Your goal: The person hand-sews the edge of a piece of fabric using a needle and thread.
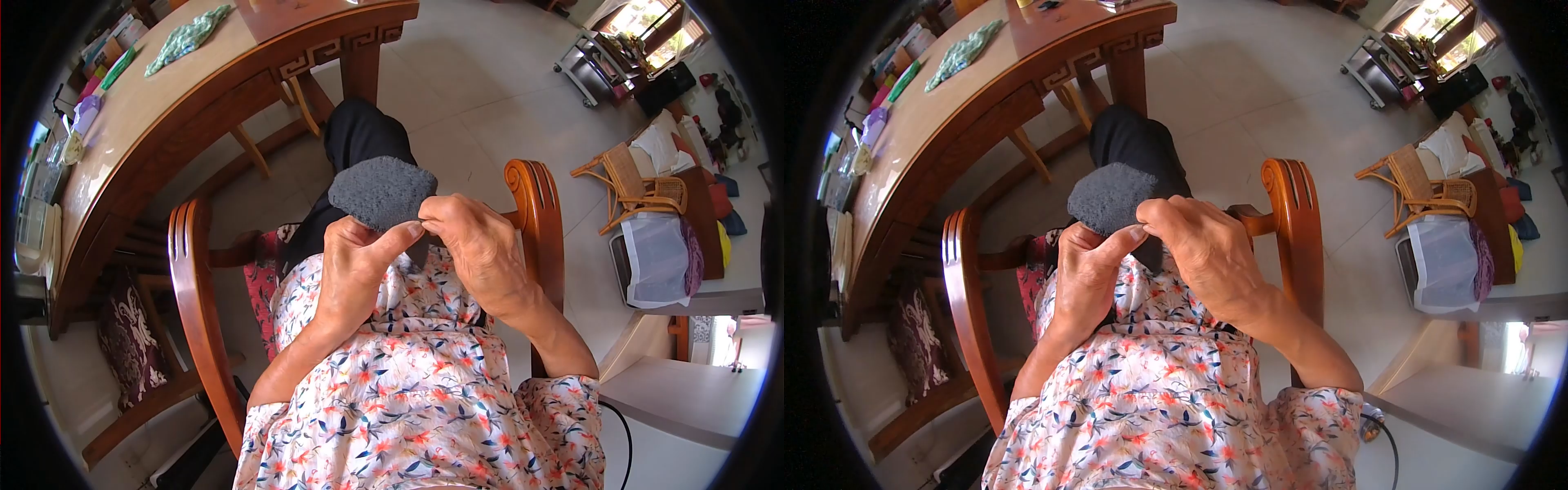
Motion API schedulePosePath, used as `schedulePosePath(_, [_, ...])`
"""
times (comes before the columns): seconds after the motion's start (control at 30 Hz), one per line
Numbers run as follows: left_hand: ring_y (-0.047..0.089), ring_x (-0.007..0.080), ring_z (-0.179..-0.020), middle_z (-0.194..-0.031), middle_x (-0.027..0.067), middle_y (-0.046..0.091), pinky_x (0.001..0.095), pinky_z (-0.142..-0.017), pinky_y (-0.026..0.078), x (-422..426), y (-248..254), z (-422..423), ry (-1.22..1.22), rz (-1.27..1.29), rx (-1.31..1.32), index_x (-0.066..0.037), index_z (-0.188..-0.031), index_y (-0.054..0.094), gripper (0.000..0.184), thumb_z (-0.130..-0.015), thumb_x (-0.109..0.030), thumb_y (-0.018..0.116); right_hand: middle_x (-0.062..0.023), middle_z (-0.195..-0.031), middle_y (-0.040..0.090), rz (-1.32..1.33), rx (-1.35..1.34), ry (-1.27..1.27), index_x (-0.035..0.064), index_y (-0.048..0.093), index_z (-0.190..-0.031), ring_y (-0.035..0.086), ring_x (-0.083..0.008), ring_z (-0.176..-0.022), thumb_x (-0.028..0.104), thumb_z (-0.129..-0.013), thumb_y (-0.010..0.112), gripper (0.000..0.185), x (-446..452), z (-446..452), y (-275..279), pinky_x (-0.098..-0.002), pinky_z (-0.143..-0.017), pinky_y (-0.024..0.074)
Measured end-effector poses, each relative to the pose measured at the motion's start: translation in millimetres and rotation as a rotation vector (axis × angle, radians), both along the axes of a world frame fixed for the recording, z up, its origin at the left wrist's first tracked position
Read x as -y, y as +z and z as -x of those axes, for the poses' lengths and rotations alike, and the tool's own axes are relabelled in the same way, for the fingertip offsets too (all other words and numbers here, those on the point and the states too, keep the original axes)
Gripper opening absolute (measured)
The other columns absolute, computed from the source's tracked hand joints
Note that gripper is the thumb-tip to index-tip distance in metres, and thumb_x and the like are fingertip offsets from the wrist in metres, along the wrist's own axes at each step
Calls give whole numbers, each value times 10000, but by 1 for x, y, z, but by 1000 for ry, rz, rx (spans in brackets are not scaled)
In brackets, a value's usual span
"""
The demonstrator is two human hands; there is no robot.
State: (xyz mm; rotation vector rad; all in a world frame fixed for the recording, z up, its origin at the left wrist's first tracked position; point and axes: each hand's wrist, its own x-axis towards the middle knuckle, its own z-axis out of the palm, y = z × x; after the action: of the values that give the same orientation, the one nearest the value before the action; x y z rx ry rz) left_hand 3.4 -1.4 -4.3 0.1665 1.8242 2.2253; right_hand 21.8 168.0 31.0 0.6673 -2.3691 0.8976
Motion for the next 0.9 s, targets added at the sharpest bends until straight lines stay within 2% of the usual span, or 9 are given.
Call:
schedulePosePath(0.17, [367,13,-468,-498,-58,452,224,-406,274,-5,30,-8,91,68,-101,45,-569,613,294,-776,-144,704,-69,-777,515,-10,86,41,85,560,-969,575,-236,-700,-74,-719,605,299,1,-3,7,-352,-625,495])
schedulePosePath(0.33, [463,24,-564,-619,-21,576,221,-497,369,-3,17,-1,-20,126,-107,59,-723,665,200,-813,-119,665,-64,-873,577,47,-236,132,49,590,-852,583,-212,-746,9,-670,633,192,6,-5,22,-300,-593,482])
schedulePosePath(0.4, [499,31,-603,-683,-5,621,222,-541,405,-6,18,-2,-71,25,-133,58,-784,677,171,-828,-104,645,-79,-928,614,106,-207,194,45,562,-903,608,-192,-763,35,-794,616,122,1,-7,30,-275,-609,501])
schedulePosePath(0.47, [562,53,-677,-801,21,660,227,-613,443,-12,26,-4,-69,-380,109,46,-857,672,146,-854,-85,609,-107,-934,625,760,300,178,49,509,-971,625,-163,-769,83,-941,528,49,1,-9,35,-268,-669,528])
schedulePosePath(0.5, [608,87,-741,-866,41,666,240,-696,483,-8,24,-3,-113,-442,166,36,-888,659,119,-861,-61,595,-131,-913,611,781,333,263,51,441,-1049,627,-156,-765,130,-1008,423,92,-8,-4,30,-286,-700,546])
schedulePosePath(0.6, [629,111,-760,-851,54,668,266,-744,509,-9,26,-4,-128,-539,207,35,-866,657,98,-855,-51,613,-139,-892,585,900,240,347,46,409,-1099,625,-176,-760,114,-1008,410,114,-15,-6,31,-307,-707,550])
schedulePosePath(0.63, [629,111,-760,-851,54,668,266,-744,509,-10,27,-4,-130,-537,210,35,-866,657,98,-855,-51,613,-131,-869,549,919,195,358,51,382,-1118,608,-183,-716,122,-1011,398,129,-14,-9,37,-352,-729,562])
schedulePosePath(0.7, [560,41,-566,-686,14,652,198,-541,409,-13,29,-3,-53,-574,267,-31,-715,666,111,-823,-30,689,-129,-866,541,897,104,362,55,378,-1114,596,-181,-693,129,-1011,400,129,-20,-11,45,-374,-753,563])
schedulePosePath(0.9, [566,44,-557,-691,17,657,200,-544,411,-12,26,-1,-15,-565,293,-29,-703,654,131,-831,-29,685,-96,-837,514,717,-208,257,80,378,-1104,555,-159,-649,136,-1004,418,122,-30,-17,64,-424,-811,558])
